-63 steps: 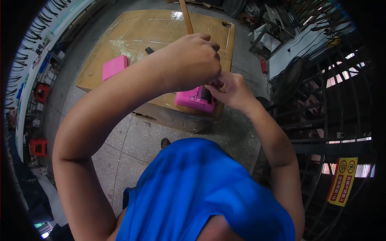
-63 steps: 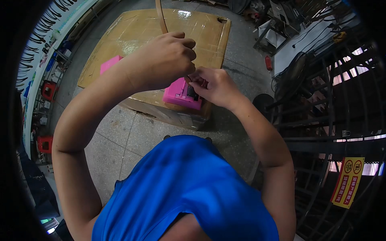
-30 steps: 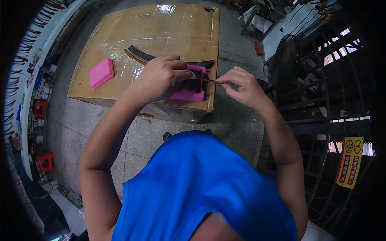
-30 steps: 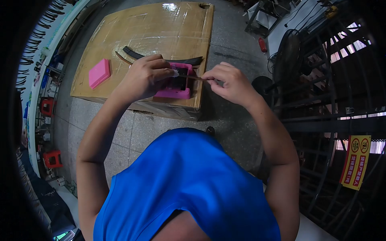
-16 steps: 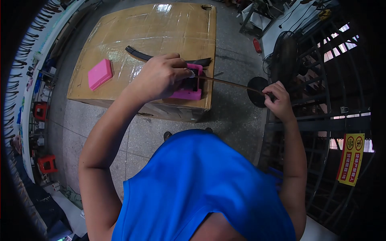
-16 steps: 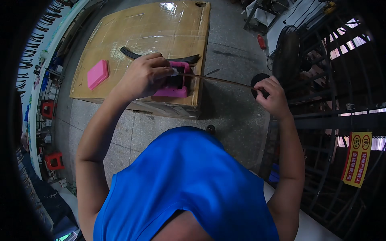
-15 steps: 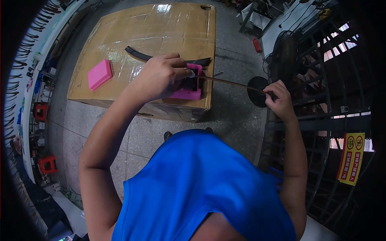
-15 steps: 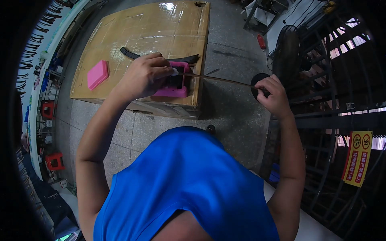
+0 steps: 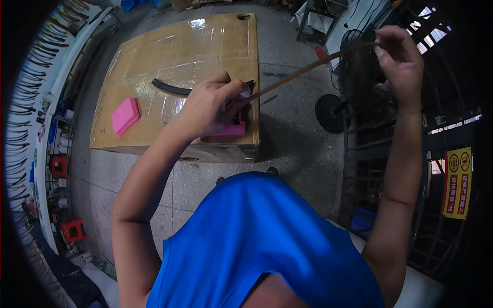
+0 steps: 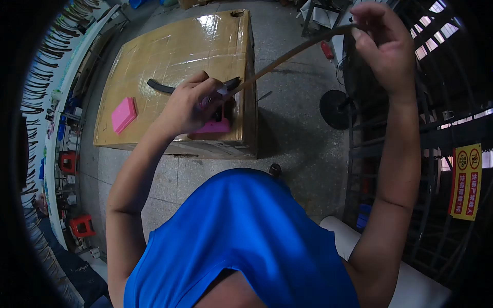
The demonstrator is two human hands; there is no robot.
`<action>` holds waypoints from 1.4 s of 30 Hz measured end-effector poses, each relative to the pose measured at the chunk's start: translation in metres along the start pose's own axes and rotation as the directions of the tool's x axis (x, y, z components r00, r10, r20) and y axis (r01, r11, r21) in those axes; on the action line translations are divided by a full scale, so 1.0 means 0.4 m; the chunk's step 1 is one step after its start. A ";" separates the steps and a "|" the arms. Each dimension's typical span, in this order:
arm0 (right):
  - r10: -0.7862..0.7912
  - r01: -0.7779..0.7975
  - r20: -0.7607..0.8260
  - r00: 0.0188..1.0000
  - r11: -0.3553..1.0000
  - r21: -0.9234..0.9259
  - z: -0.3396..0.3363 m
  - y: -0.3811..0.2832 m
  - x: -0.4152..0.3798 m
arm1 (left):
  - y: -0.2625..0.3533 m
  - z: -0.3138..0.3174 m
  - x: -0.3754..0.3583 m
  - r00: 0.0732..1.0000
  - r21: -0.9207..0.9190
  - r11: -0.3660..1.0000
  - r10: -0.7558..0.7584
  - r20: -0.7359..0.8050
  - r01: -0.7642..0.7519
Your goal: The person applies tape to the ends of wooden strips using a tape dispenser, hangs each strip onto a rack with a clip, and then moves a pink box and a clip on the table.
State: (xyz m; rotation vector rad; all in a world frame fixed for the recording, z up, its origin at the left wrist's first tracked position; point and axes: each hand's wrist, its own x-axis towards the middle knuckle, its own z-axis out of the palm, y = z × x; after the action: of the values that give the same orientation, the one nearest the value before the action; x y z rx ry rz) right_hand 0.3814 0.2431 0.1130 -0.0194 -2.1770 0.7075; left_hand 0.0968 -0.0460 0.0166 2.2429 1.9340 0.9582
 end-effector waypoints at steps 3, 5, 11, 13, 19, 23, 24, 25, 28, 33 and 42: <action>0.075 -0.065 -0.068 0.995 0.987 0.149 0.009 -0.054 0.049 | 0.000 0.025 0.021 0.999 0.019 1.000 0.012 0.045 -0.013; 0.066 -0.050 -0.098 0.993 0.986 0.157 -0.010 -0.065 0.065 | 0.025 0.036 0.049 0.997 -0.043 0.999 0.016 0.076 -0.012; 0.004 0.080 -0.213 0.977 0.919 0.386 -0.193 -0.108 0.097 | 0.149 0.060 0.262 0.968 -0.075 0.969 0.241 0.070 -0.236; 0.038 0.044 -0.214 0.976 0.931 0.363 -0.295 -0.107 0.098 | 0.211 0.037 0.360 0.898 0.130 0.889 0.429 0.099 -0.439; 0.213 -0.117 -0.244 0.946 0.927 0.357 -0.529 -0.032 0.112 | 0.409 -0.033 0.759 0.706 0.352 0.696 0.698 -0.125 -0.626; 0.250 -0.181 -0.326 0.912 0.957 0.228 -0.692 0.044 0.136 | 0.548 -0.056 1.054 0.664 0.489 0.682 0.706 -0.246 -0.544; 0.274 -0.210 -0.378 0.884 0.956 0.202 -0.716 0.045 0.149 | 0.588 -0.066 1.135 0.707 0.476 0.719 0.662 -0.249 -0.506; 0.297 -0.241 -0.429 0.853 0.953 0.181 -0.743 0.049 0.160 | 0.620 -0.071 1.188 0.749 0.464 0.755 0.614 -0.249 -0.464; 0.270 -0.220 -0.431 0.861 0.962 0.162 -0.850 0.099 0.200 | 0.653 -0.056 1.232 0.735 0.468 0.737 0.636 -0.234 -0.488; 0.298 -0.280 -0.478 0.826 0.954 0.111 -0.937 0.133 0.268 | 0.711 -0.031 1.291 0.721 0.466 0.716 0.660 -0.211 -0.519; 0.299 -0.236 -0.447 0.843 0.952 0.194 -0.986 0.167 0.319 | 0.754 -0.021 1.323 0.718 0.452 0.709 0.670 -0.189 -0.542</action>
State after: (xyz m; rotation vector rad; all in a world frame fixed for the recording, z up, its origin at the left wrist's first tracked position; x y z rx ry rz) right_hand 0.5668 0.5202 0.3680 -0.3980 -1.6669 0.8985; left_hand 0.3808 0.3607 0.3702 3.2780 1.5496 1.1844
